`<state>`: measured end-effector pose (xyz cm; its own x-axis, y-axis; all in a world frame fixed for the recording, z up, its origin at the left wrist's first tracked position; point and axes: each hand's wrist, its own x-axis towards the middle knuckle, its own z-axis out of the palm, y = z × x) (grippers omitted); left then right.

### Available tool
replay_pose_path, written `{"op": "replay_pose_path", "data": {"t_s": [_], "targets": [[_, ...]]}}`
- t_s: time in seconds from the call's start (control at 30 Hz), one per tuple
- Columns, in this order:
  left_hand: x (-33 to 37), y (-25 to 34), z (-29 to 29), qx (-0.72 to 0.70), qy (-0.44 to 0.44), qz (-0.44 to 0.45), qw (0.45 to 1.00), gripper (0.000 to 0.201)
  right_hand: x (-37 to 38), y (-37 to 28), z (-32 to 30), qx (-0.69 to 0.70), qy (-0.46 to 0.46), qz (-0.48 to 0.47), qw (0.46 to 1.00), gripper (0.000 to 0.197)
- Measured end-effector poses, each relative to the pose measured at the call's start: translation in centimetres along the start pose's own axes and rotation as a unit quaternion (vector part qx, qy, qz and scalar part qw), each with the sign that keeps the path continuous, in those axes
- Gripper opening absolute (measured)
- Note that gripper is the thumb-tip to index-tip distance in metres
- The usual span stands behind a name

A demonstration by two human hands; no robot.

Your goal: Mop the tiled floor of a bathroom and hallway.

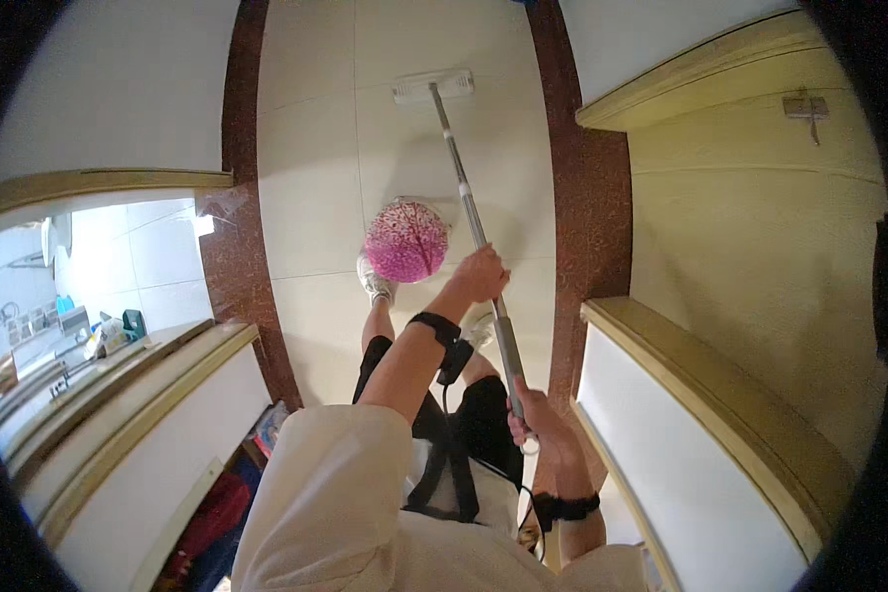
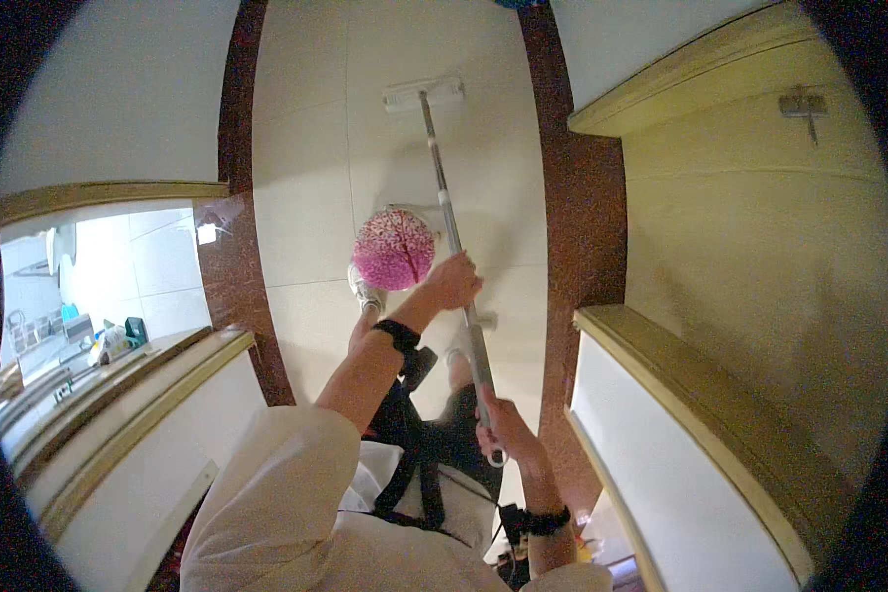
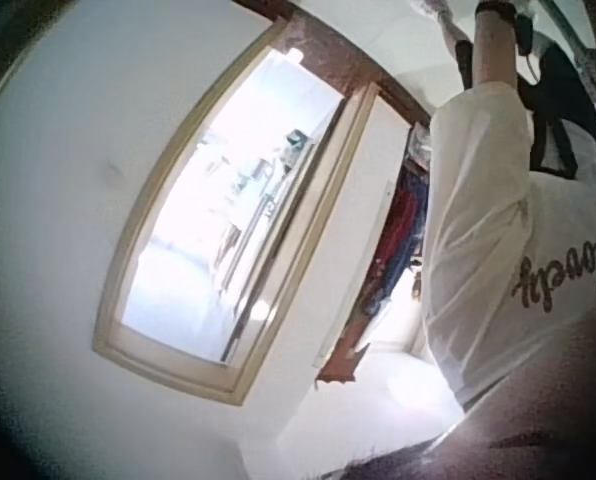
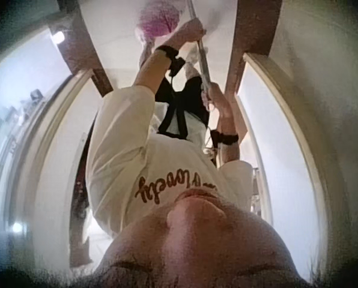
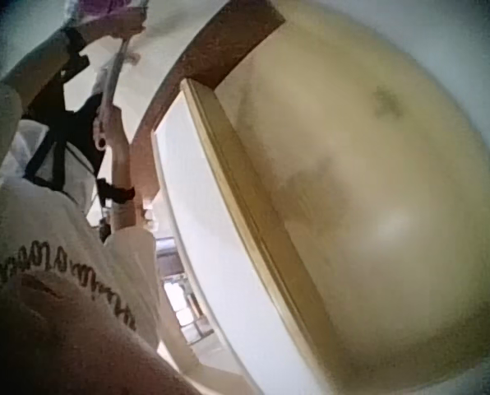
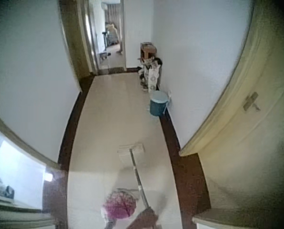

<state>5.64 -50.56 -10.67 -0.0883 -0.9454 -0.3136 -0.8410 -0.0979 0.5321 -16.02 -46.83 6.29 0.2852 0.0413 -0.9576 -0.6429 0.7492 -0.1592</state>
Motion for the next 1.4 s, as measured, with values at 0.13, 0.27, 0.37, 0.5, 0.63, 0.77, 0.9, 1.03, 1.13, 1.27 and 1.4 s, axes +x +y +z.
{"op": "replay_pose_path", "data": {"t_s": [0.13, 0.27, 0.37, 0.5, 0.63, 0.77, 0.9, 1.03, 1.13, 1.27, 1.4], "targets": [[-0.5, -5.2, -2.0, -0.04, 0.033, -0.05, 0.997, 0.041, 3.4, -3.2, 4.4, 0.02, -0.004, -0.026, 0.999, 0.055], [-2.7, -15.0, -2.5, 0.033, 0.058, -0.02, 0.998, 0.038, 6.0, -7.1, 10.7, 0.04, -0.049, -0.065, 0.996, 0.052], [-2.4, -12.1, -2.0, -0.023, 0.072, 0.028, 0.997, 0.034, 6.9, -5.9, 10.3, 0.135, -0.031, -0.003, 0.99, 0.049], [-2.5, -10.5, -6.2, 0.028, 0.044, 0.0, 0.999, 0.03, 7.5, -6.2, 10.5, 0.088, -0.028, -0.003, 0.996, 0.043], [-3.1, -7.5, -7.2, -0.016, 0.039, -0.005, 0.999, 0.02, 7.4, -5.4, 9.2, 0.13, -0.053, -0.052, 0.989, 0.048], [-4.5, -12.0, -2.5, 0.037, 0.192, -0.026, 0.98, 0.016, 7.5, -7.5, 10.6, 0.076, -0.051, -0.055, 0.994, 0.034], [-1.9, -10.7, -2.7, 0.124, 0.106, 0.093, 0.982, 0.011, 6.6, -7.6, 7.7, 0.077, -0.048, -0.055, 0.994, 0.039], [-1.4, -11.1, -2.8, 0.116, -0.019, 0.041, 0.992, 0.022, 7.3, -7.5, 7.0, 0.056, -0.053, -0.076, 0.994, 0.041], [-1.8, -13.0, -1.6, 0.073, 0.093, 0.003, 0.993, 0.023, 7.0, -8.3, 7.4, 0.018, -0.03, -0.051, 0.998, 0.042], [-0.2, -8.9, -2.0, 0.121, -0.027, 0.004, 0.992, 0.023, 6.5, -7.5, 5.4, 0.051, -0.012, -0.053, 0.997, 0.041], [-3.4, -13.2, -2.9, 0.114, 0.045, -0.02, 0.992, 0.022, 6.6, -8.4, 8.6, 0.038, -0.049, -0.048, 0.997, 0.043]]}}
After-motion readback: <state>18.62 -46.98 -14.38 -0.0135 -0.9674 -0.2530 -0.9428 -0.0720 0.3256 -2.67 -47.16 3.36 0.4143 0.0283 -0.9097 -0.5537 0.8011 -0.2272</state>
